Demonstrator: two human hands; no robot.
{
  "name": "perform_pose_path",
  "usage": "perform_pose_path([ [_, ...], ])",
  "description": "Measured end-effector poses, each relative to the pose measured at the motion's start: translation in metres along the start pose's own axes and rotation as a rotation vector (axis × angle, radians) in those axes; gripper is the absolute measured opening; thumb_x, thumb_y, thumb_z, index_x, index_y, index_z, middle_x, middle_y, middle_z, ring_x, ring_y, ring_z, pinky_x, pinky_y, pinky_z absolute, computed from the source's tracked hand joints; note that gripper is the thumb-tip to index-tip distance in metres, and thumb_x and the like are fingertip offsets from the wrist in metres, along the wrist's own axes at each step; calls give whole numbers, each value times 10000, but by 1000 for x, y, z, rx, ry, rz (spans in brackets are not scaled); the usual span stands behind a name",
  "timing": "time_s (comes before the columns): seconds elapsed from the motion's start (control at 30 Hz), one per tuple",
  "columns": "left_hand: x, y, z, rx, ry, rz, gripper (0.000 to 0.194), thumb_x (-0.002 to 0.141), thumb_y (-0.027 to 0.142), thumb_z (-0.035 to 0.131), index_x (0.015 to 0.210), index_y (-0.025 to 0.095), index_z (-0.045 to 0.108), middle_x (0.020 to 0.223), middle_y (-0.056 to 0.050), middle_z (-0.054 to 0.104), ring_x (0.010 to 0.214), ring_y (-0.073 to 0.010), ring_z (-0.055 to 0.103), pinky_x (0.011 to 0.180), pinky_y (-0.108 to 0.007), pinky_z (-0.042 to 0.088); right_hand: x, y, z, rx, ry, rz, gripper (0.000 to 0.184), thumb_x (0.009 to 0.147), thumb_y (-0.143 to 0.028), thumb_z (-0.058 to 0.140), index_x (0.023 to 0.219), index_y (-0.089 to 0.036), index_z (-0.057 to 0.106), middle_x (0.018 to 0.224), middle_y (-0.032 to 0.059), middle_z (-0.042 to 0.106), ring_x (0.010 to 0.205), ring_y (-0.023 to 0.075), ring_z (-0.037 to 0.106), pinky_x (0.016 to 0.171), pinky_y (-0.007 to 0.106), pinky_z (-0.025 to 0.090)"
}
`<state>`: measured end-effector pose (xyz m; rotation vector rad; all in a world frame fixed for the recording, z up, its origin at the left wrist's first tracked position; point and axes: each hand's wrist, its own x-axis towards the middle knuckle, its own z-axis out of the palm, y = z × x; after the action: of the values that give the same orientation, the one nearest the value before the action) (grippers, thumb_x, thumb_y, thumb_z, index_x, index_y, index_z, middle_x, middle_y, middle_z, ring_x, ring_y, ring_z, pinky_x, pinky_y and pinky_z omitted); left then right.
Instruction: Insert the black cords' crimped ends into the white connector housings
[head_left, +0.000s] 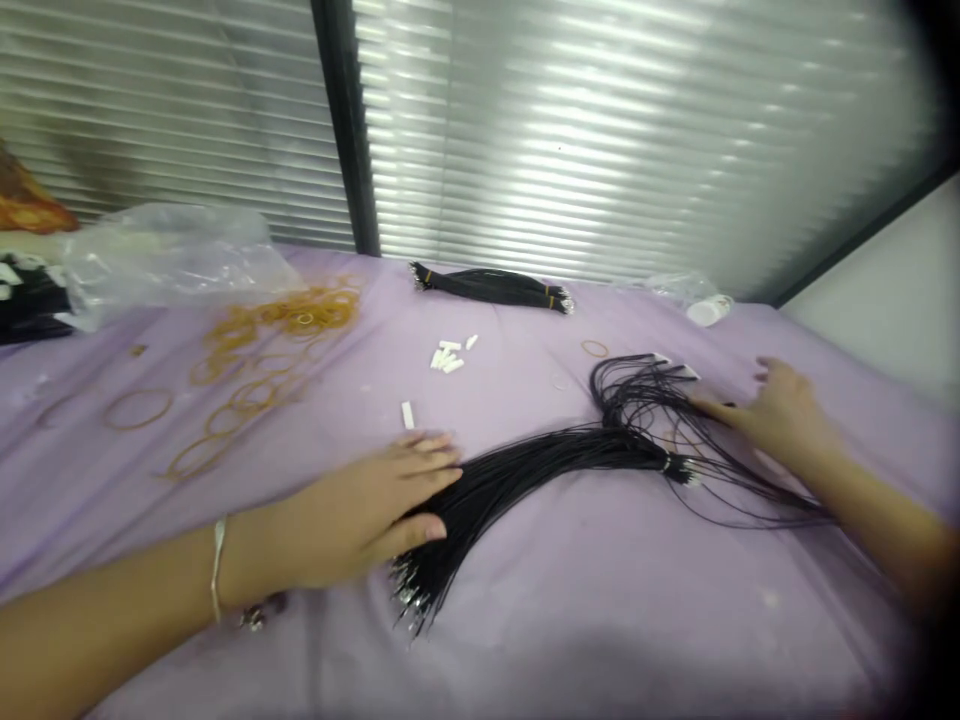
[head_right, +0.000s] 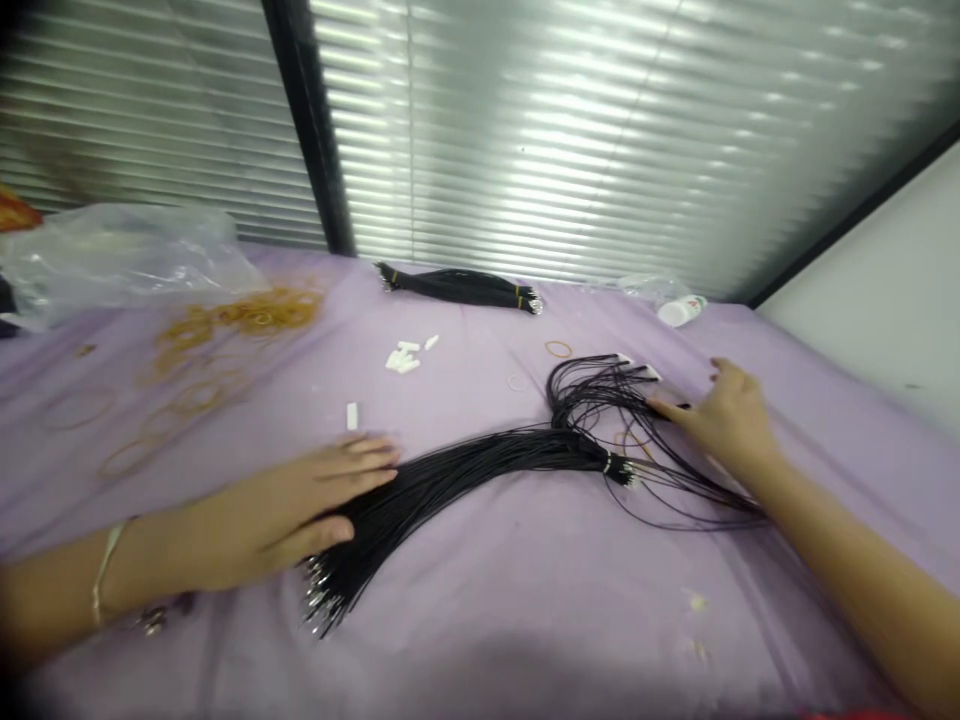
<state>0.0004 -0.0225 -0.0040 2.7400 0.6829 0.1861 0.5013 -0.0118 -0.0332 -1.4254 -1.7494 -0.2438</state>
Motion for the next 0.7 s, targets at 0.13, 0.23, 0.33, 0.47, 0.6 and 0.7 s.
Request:
perform_pose_path([
  [0.13,5,-25,-11,34,236,-191,384,927,241,354,1231,110,550,1284,-114,539,1206,-202,473,1066,-394,332,26,-59,-1,-314,-90,-228,402,656,-370,723,1010,-252,574,873,135,554,701,201,475,572,341,297],
  [0.23,14,-49,-8,97,191,-37,383,882,135,379,1208,69,568,1268,-137,547,1235,-245,436,1062,-432,310,37,-140,24,-197,-277,-319,288,777,-338,618,1047,-246,582,1034,113,596,810,162,554,649,301,403],
  [0.33,17,-61,-5,32,193,-51,302,900,174,396,993,100,673,1093,-129,647,1067,-209,555,986,-370,389,36,-218,65,-17,-543,-488,129,843,-287,533,923,-211,600,953,31,618,880,127,579,808,256,451],
  [0.47,13,-53,-9,19,242,-153,185,852,221,517,905,108,654,930,-104,663,899,-194,583,853,-333,440,34,-276,113,113,-964,-586,234,892,-240,425,861,-157,641,881,62,600,825,147,563,776,309,446],
  [0.6,7,-38,-10,-183,326,-284,174,843,264,536,868,105,600,828,-61,634,737,-140,579,704,-262,462,40,-286,135,151,-1193,-456,99,797,-208,560,816,-159,644,854,50,616,768,140,551,733,288,416],
  [0.7,5,-31,-9,-516,343,-344,165,832,273,559,876,114,572,839,-36,621,763,-115,584,716,-219,462,39,-284,135,217,-1270,-347,85,789,-167,539,781,-166,624,831,23,605,724,112,520,707,263,395],
])
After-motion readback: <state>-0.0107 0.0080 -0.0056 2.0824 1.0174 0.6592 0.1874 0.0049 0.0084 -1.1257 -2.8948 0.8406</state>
